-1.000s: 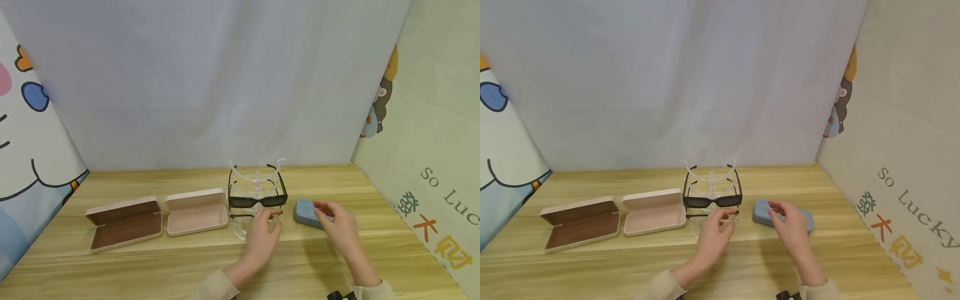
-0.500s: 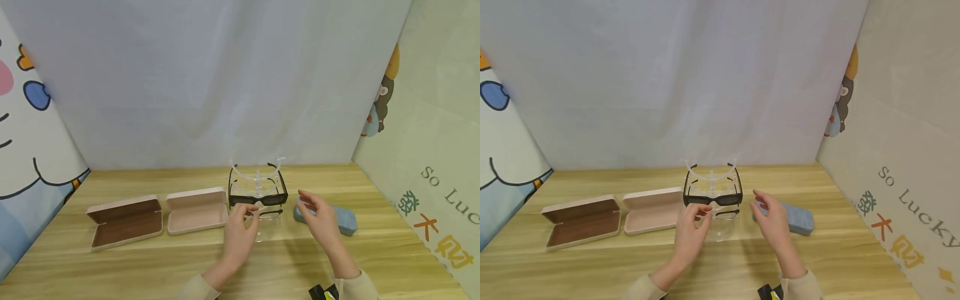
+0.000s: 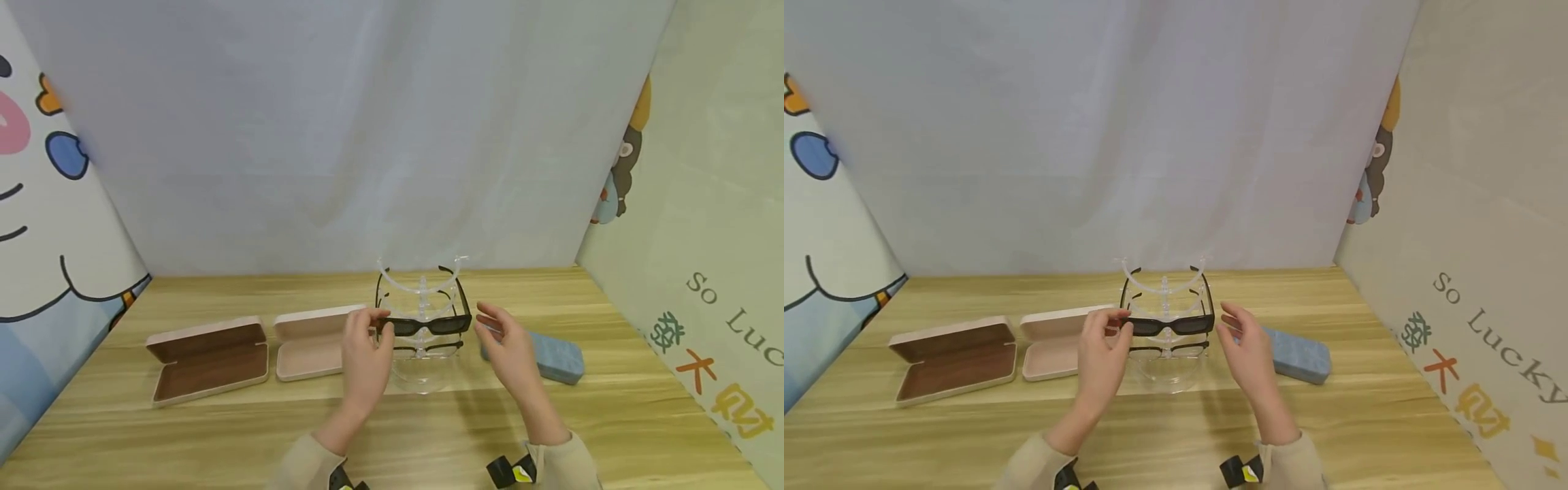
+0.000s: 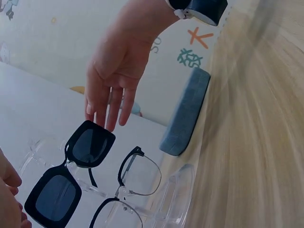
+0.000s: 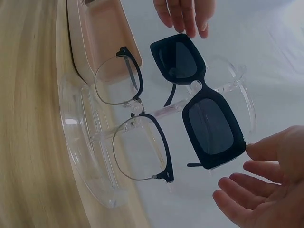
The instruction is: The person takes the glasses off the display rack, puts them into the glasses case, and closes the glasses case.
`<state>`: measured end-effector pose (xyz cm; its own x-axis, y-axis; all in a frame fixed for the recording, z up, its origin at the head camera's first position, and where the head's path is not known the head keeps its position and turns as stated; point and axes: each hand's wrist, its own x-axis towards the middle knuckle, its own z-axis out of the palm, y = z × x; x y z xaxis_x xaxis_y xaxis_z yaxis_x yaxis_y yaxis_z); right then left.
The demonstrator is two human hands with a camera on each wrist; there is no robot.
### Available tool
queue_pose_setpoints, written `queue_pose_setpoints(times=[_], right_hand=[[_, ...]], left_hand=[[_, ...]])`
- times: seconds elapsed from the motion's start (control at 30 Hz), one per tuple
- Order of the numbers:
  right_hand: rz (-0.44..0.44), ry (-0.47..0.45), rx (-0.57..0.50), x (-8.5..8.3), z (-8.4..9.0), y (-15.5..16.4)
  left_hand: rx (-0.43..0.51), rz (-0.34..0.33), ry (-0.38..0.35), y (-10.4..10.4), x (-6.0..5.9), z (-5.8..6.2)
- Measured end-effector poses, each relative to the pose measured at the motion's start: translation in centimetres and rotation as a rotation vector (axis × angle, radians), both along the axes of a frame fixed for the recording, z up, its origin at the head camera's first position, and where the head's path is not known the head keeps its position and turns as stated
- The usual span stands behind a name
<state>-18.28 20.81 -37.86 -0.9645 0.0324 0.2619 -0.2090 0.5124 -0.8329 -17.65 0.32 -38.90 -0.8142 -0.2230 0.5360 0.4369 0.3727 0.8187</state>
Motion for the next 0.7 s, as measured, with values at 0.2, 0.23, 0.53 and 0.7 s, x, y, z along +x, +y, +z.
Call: queue_pose_setpoints(times=[0.2,0.23,0.53,0.7], right_hand=[[0.01,-0.08,-0.034,-0.2,0.0,-0.6],[0.01,-0.091,-0.036,-0.2,0.0,-0.6],[0.034,-0.103,-0.087,-0.5,-0.1,-0.8],[0.033,-0.131,-0.139,-0.2,0.2,-0.9]], left_hand=[[0.085,-0.049,-0.201,-0.7,-0.4,0.3],[0.088,-0.061,-0.235,-0.8,-0.4,0.3],[0.099,-0.15,-0.327,-1.2,-1.0,0.1],[0.093,-0.142,-0.306,-2.0,-0.9,0.6]])
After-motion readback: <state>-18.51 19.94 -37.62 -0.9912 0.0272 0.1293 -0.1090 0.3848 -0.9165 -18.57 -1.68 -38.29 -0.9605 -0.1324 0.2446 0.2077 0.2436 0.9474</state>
